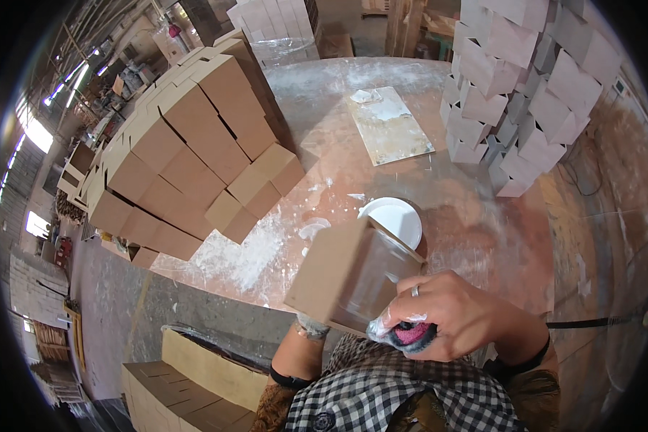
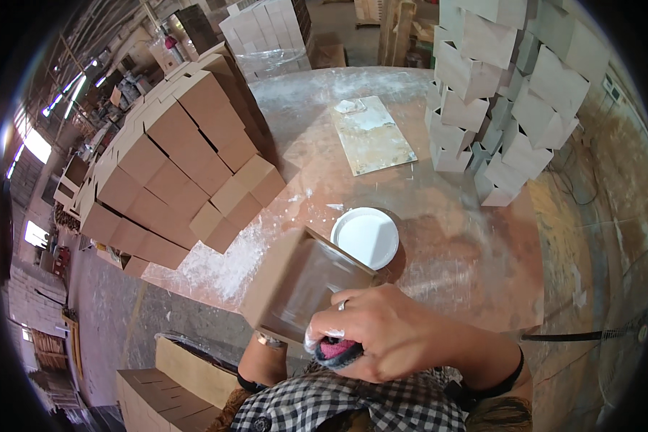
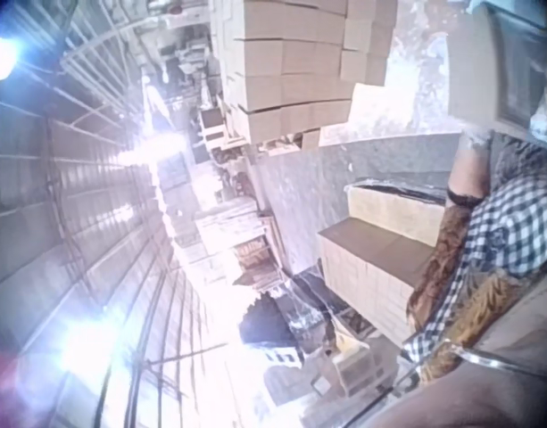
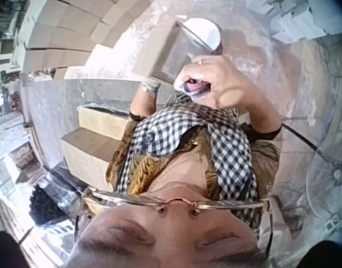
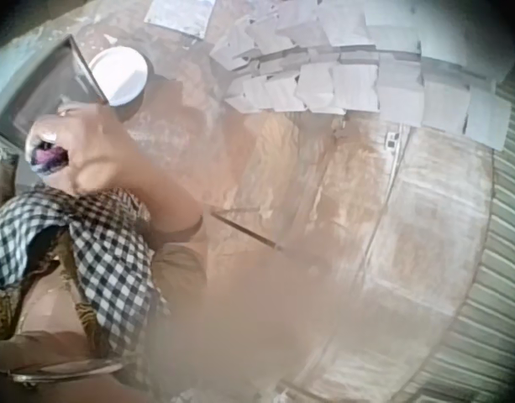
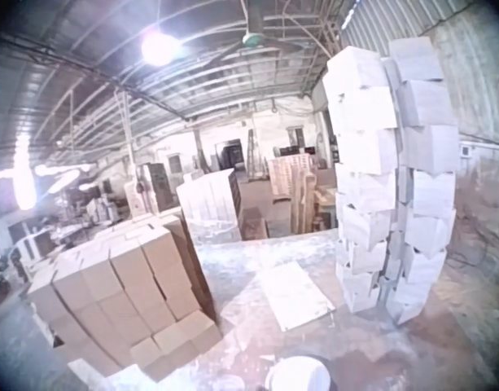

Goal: Polishing the edges and surfaces of small wooden or cardboard boxes using a cloth and liquid.

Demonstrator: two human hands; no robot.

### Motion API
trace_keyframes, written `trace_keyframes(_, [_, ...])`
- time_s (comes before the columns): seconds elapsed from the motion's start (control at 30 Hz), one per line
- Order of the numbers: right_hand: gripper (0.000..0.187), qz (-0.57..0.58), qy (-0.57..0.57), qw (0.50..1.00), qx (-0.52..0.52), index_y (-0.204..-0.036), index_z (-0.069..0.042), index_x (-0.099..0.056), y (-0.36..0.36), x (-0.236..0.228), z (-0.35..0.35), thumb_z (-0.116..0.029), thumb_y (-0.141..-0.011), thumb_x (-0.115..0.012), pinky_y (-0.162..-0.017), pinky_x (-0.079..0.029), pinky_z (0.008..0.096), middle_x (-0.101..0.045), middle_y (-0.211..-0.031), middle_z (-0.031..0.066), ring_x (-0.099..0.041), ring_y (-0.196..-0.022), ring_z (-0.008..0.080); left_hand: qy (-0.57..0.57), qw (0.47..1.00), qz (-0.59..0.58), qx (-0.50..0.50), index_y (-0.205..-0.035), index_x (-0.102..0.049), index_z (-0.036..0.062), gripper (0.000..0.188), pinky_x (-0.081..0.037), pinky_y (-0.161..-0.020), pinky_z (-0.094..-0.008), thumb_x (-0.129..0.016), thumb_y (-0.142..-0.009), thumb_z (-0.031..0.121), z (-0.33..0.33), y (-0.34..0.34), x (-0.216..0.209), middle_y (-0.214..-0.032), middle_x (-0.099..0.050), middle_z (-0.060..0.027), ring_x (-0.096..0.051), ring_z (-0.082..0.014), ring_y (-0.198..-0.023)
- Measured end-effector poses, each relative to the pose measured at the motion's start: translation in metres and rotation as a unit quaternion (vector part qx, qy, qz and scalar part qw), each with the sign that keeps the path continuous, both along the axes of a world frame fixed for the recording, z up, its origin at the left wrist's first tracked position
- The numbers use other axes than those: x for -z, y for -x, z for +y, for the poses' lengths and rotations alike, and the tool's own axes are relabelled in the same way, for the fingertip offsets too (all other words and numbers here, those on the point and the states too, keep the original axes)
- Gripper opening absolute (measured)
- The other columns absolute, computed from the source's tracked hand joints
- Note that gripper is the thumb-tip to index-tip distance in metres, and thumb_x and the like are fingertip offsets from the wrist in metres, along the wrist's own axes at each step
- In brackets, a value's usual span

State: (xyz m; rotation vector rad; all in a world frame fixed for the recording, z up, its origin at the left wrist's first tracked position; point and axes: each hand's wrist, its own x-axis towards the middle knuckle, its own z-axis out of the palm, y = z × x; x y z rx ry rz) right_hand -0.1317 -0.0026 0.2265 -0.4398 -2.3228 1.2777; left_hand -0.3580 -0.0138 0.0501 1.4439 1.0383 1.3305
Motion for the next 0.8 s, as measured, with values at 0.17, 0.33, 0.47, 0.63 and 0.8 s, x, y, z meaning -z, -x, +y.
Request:
trace_keyframes(0.17, [0.031,-0.081,-0.037,0.996,-0.002,-0.089,-0.008,-0.055,-0.004,0.006,-0.005,-0.018,-0.063,-0.068,-0.055,-0.043,0.0385,-0.054,-0.074,0.0108,-0.055,-0.066,0.0293,0.029,0.997,-0.069,0.003,-0.131,-0.037,0.0029,0.051,-0.038,-0.097,-0.0322,-0.053,-0.088,0.024,0.005,0.020,-0.001,-0.131,-0.042,-0.0106,-0.044,-0.0199,-0.117])
trace_keyframes(0.33, [0.026,-0.135,-0.120,0.983,-0.034,-0.083,-0.008,-0.050,-0.001,-0.004,-0.004,-0.017,-0.064,-0.065,-0.054,-0.040,0.0405,-0.053,-0.063,0.0082,-0.053,-0.070,0.0285,0.033,0.997,-0.066,0.014,-0.131,-0.036,0.0028,0.051,-0.038,-0.097,-0.0322,-0.053,-0.088,0.025,0.004,0.020,0.000,-0.132,-0.041,-0.0106,-0.044,-0.0198,-0.117])
trace_keyframes(0.47, [0.023,-0.153,-0.206,0.966,-0.023,-0.080,-0.007,-0.051,0.000,-0.015,0.003,-0.016,-0.063,-0.064,-0.056,-0.040,0.0370,-0.053,-0.059,0.0080,-0.054,-0.072,0.0255,0.030,0.998,-0.048,0.035,-0.131,-0.036,0.0028,0.051,-0.038,-0.097,-0.0321,-0.052,-0.088,0.025,0.009,0.018,0.000,-0.132,-0.041,-0.0106,-0.043,-0.0196,-0.118])
trace_keyframes(0.63, [0.016,-0.201,-0.315,0.927,0.034,-0.075,-0.008,-0.054,-0.002,-0.009,0.028,-0.015,-0.062,-0.062,-0.060,-0.039,0.0340,-0.054,-0.061,0.0071,-0.053,-0.073,0.0228,0.024,0.998,-0.021,0.050,-0.132,-0.036,0.0027,0.051,-0.038,-0.097,-0.0320,-0.052,-0.089,0.025,0.009,0.016,0.001,-0.133,-0.040,-0.0106,-0.043,-0.0195,-0.118])
trace_keyframes(0.8, [0.020,-0.170,-0.320,0.930,0.054,-0.077,-0.008,-0.055,0.002,-0.016,0.030,-0.016,-0.060,-0.062,-0.060,-0.040,0.0351,-0.055,-0.065,0.0059,-0.052,-0.073,0.0215,0.023,0.998,-0.021,0.058,-0.132,-0.035,0.0027,0.051,-0.037,-0.097,-0.0319,-0.052,-0.089,0.025,0.009,0.016,0.001,-0.133,-0.039,-0.0106,-0.043,-0.0193,-0.118])
